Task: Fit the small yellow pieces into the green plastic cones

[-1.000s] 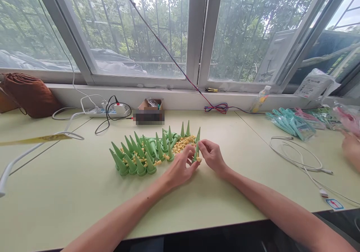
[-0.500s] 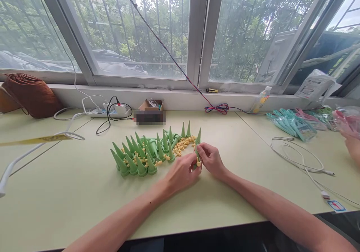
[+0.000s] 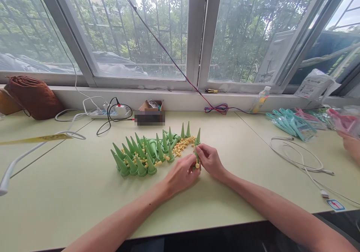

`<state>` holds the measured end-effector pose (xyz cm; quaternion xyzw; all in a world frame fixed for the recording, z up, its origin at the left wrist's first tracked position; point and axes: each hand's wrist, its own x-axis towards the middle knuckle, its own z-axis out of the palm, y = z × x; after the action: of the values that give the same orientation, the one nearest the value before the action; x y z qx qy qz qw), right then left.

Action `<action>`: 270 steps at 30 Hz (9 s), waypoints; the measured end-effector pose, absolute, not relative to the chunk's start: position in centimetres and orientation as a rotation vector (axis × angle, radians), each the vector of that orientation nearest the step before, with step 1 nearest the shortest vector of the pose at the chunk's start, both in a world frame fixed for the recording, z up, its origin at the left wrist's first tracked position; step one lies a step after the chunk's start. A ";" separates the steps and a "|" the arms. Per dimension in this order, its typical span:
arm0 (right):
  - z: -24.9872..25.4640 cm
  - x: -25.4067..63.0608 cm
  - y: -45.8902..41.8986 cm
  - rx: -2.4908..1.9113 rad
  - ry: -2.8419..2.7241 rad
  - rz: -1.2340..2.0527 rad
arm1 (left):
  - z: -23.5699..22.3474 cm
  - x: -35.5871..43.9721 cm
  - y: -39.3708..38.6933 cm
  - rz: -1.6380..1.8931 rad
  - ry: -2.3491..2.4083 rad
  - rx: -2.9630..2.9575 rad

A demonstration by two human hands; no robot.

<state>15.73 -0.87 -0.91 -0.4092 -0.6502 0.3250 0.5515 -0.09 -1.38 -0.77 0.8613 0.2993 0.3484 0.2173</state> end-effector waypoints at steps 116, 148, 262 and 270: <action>-1.9 18.3 2.9 -0.916 -1.702 0.833 | -1.0 -0.1 0.1 1.020 1.035 2.340; -1.3 17.6 2.6 -1.071 -1.513 0.336 | -0.1 0.0 -0.3 1.257 1.082 2.237; -1.4 16.3 0.6 -1.110 -1.963 0.544 | 0.0 0.0 -0.9 1.040 1.240 2.337; -1.8 16.3 0.7 -1.096 -1.932 0.568 | 0.1 0.0 -0.9 1.055 1.235 2.320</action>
<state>16.30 0.66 -1.77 -0.4355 -0.7679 0.2257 0.4120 0.03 -0.91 0.10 0.8095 0.4307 0.3681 0.1541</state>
